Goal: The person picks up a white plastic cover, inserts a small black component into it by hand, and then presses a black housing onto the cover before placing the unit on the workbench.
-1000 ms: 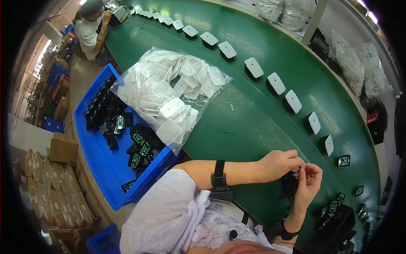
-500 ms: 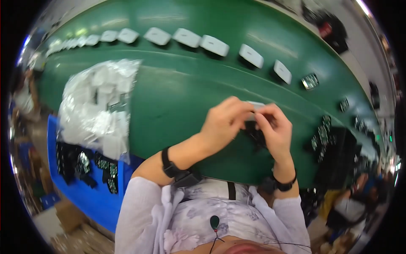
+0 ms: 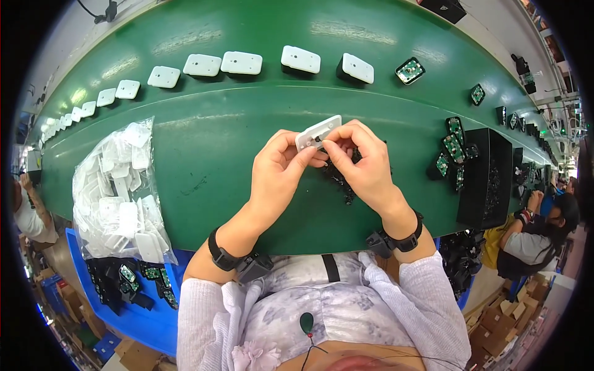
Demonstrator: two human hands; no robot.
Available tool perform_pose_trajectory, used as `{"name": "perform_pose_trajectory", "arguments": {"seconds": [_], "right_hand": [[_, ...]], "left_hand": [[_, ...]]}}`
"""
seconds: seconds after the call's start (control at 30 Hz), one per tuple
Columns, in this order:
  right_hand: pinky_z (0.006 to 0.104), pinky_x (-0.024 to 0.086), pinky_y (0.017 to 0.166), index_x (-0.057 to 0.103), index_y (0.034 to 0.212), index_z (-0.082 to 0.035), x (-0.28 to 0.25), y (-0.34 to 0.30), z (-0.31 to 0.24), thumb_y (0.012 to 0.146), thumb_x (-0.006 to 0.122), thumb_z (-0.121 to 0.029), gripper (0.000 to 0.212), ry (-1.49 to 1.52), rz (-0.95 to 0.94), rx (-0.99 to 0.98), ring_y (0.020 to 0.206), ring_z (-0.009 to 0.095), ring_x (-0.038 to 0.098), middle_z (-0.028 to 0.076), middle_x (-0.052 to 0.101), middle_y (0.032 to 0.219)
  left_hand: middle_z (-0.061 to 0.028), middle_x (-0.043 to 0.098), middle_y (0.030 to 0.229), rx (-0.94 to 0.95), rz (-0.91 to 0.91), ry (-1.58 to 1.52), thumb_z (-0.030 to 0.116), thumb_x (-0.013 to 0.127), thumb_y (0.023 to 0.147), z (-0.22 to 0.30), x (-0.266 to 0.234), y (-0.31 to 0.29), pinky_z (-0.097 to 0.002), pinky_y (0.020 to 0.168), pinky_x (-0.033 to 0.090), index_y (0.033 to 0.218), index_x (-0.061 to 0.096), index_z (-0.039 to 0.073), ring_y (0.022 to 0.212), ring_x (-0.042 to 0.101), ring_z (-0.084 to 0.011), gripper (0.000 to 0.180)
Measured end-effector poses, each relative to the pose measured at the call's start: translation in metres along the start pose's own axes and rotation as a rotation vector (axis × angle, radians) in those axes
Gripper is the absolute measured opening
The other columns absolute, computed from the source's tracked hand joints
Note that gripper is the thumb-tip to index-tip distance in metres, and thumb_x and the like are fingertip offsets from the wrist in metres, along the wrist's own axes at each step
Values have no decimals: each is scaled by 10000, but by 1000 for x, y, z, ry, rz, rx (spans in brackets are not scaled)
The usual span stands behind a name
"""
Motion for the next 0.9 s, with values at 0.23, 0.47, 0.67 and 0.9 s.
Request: {"name": "perform_pose_trajectory", "arguments": {"seconds": [0.23,0.47,0.67,0.9], "right_hand": [[193,407,579,590,915,-7,-1,-2,11,882,625,-89,95,498,-146,354,647,46,484,-5,567,832],[200,415,587,594,912,-14,-2,-3,6,873,636,-76,84,611,-159,420,657,54,497,0,574,831],[248,402,506,604,837,-20,-7,0,-3,796,673,-20,81,-268,104,-471,579,123,510,60,580,746],[284,401,470,585,805,-24,-3,1,3,773,668,-18,89,-256,81,-289,539,180,512,75,547,689]], "left_hand": [[-75,583,859,218,82,183,-41,543,891,10,7,-2,-272,657,557,1044,584,-11,732,652,-162,161],[-101,576,842,445,3,520,-88,542,861,10,2,0,-257,549,536,982,624,2,644,641,-169,172],[-115,606,938,191,-34,137,-64,526,891,11,10,0,-259,622,559,1070,570,-5,744,654,-165,194],[-152,608,1021,-12,-45,-99,-26,512,922,0,4,0,-294,795,545,1045,496,-74,915,650,-196,132]]}}
Point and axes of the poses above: each hand's wrist, its own y-axis towards the middle knuckle, its own x-axis out of the palm, z = x × y, the point moved 2 cm from there along y, towards the middle knuckle
